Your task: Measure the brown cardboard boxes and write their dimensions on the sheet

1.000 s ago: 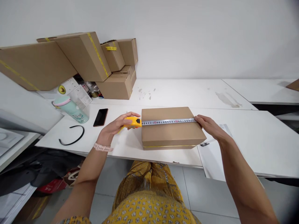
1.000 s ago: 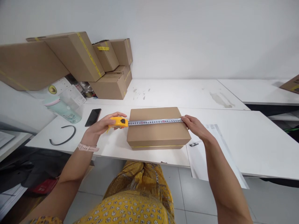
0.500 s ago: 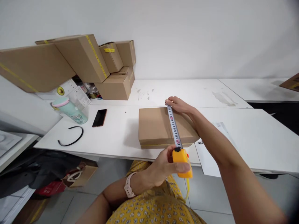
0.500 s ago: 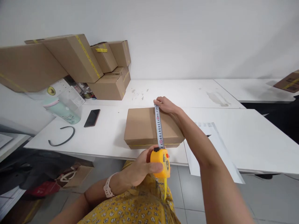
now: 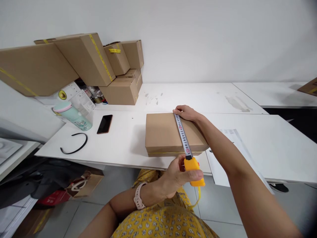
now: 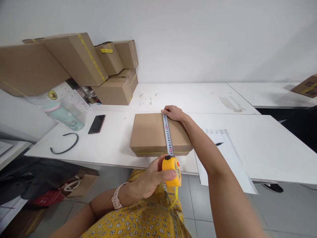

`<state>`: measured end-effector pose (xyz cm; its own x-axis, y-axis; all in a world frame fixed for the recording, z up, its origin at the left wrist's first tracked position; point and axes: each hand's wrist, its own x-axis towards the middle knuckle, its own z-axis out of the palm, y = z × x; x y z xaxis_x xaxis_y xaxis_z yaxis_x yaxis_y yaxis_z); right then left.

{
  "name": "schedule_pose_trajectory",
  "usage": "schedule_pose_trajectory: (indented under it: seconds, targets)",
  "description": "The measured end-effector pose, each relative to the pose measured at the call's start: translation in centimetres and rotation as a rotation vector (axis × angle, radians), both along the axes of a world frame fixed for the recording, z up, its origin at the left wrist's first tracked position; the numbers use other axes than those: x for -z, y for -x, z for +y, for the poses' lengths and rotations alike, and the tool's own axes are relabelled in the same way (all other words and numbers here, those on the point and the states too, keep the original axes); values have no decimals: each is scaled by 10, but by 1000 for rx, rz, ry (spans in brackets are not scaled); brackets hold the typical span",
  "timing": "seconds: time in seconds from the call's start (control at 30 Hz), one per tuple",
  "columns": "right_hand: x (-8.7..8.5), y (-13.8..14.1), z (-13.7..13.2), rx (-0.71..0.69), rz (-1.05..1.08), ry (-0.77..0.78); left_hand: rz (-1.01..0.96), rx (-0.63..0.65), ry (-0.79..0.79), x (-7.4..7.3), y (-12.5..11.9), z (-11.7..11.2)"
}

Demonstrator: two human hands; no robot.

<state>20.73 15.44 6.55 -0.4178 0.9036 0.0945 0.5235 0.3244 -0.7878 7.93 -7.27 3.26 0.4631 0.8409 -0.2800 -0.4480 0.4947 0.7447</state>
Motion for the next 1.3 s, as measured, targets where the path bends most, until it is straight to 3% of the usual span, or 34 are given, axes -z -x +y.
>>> schedule_pose_trajectory:
  seconds: [0.27,0.6,0.77,0.9,1.0,1.1,1.17,1.23,1.3]
  targets:
    - [-3,1,-7,41,15,20,-10,8,12,0,2,-3]
    - [-19,1,-24,-23,-4,-39,43,28,-3,-11,10,-4]
    - [-12,2,-34,27,137,-63,59,25,-1,-8,9,-5]
    - [-7,-1,-24,25,163,0,50,38,1,-5,11,1]
    - [-8,-16,-13,43,228,13,62,98,-64,-10,35,1]
    - [-2,-52,-18,226,431,-86,119,116,-216,-16,81,-9]
    - [14,-81,-37,441,496,-173,191,-23,-315,-13,115,-20]
    - [39,-105,-66,596,418,-170,284,-167,-336,-2,141,-28]
    - [66,-116,-98,597,335,-74,360,-254,-289,14,156,-30]
